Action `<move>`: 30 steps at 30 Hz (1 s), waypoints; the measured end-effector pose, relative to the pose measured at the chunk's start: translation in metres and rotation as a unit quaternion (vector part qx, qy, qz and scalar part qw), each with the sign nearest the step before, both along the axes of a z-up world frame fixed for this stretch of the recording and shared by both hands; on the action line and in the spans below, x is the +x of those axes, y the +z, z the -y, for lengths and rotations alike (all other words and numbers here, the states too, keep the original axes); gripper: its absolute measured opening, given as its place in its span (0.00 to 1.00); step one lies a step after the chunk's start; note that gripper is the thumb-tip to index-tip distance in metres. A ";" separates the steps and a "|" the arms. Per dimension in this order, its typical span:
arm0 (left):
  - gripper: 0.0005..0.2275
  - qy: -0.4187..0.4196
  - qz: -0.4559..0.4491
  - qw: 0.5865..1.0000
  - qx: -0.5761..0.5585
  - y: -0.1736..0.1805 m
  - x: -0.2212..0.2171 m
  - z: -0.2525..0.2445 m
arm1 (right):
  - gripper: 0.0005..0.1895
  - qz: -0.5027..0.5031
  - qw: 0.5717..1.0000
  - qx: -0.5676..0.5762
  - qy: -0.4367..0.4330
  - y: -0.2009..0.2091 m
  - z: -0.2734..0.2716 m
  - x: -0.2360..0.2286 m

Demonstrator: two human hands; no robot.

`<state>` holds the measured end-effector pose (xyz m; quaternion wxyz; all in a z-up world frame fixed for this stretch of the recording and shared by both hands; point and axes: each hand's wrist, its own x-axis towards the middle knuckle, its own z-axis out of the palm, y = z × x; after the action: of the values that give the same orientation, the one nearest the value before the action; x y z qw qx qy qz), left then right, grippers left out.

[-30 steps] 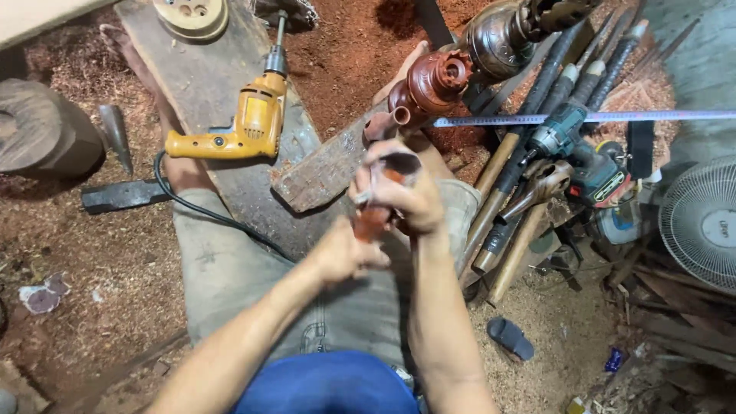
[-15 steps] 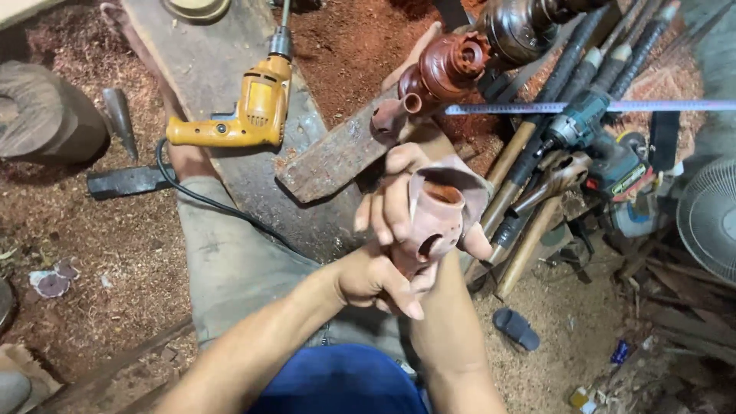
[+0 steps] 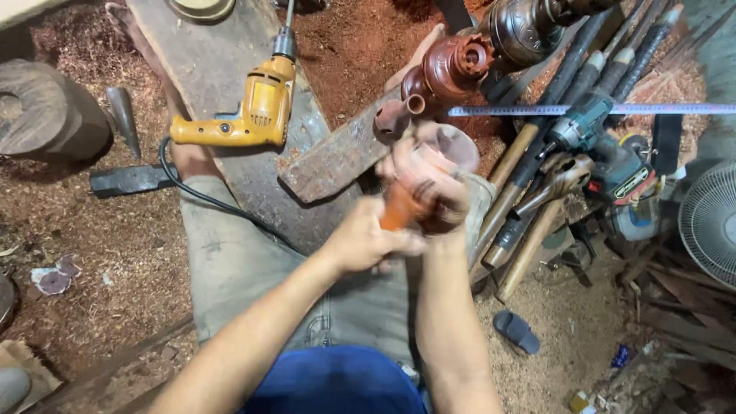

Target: The recorder is sanding and cleaning various carved wooden pieces in a workshop environment.

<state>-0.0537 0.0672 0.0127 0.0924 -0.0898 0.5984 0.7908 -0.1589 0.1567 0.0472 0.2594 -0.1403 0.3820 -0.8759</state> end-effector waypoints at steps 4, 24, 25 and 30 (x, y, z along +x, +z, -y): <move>0.10 -0.109 0.109 0.925 0.346 -0.015 0.010 -0.001 | 0.31 0.025 0.963 -0.201 0.179 0.000 0.000 -0.003; 0.10 -0.123 0.137 0.933 0.310 -0.004 0.008 -0.012 | 0.25 -0.066 0.942 -0.170 0.282 0.020 0.000 -0.015; 0.10 -0.128 0.139 0.931 0.311 -0.019 -0.002 -0.009 | 0.25 -0.066 0.944 -0.168 0.277 0.013 0.003 -0.011; 0.07 0.141 0.063 0.890 -0.429 -0.058 -0.035 -0.003 | 0.22 -0.074 0.906 0.355 -0.220 -0.018 0.035 0.011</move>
<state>-0.0884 0.0701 -0.0454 -0.0298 -0.2536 0.8535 0.4542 -0.1474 0.1214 0.0293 0.0640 -0.0153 0.7069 -0.7042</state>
